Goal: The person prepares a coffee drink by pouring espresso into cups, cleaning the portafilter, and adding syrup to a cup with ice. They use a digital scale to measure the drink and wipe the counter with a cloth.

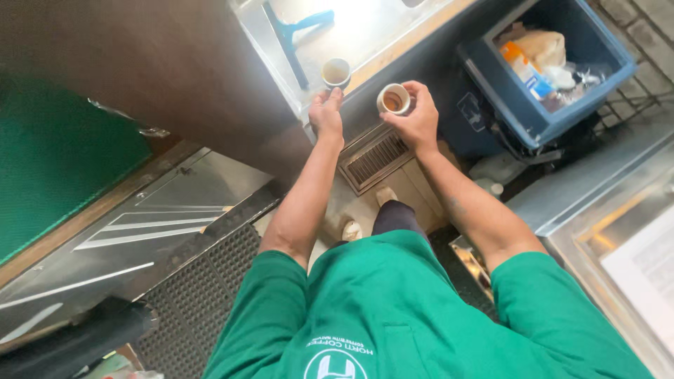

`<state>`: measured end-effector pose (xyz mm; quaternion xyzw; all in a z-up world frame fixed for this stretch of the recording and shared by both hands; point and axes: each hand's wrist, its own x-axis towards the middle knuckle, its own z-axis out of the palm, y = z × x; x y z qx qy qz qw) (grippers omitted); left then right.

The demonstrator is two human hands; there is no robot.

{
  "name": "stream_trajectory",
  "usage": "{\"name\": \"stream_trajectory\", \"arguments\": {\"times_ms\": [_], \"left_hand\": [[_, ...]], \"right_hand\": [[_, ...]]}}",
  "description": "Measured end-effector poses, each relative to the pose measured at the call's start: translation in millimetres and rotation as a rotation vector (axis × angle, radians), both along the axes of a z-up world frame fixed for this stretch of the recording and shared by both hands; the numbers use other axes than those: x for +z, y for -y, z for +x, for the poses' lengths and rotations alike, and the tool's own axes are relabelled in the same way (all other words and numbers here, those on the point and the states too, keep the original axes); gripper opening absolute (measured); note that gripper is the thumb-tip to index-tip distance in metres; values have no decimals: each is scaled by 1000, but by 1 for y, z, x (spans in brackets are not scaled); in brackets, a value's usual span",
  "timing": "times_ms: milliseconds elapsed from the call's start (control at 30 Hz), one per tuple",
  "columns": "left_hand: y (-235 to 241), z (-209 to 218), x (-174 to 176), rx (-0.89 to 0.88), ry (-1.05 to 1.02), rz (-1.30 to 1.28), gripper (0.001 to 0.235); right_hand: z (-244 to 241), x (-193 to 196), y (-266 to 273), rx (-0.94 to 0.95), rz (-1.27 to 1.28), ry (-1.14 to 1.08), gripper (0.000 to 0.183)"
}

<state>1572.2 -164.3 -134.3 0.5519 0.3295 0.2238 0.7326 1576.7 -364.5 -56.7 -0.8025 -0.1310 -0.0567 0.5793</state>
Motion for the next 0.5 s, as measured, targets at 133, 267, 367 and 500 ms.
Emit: {"name": "stream_trajectory", "arguments": {"times_ms": [133, 267, 367, 500], "left_hand": [[-14, 57, -30, 135, -149, 102, 34], [-18, 85, -53, 268, -286, 309, 35], [-17, 97, -66, 345, -377, 284, 32], [-21, 113, -85, 418, -433, 399, 34]], "right_hand": [[104, -32, -41, 104, -110, 117, 56], [176, -63, -77, 259, -166, 205, 59], [202, -87, -95, 368, -213, 186, 62], [226, -110, -109, 451, -283, 286, 60]]}}
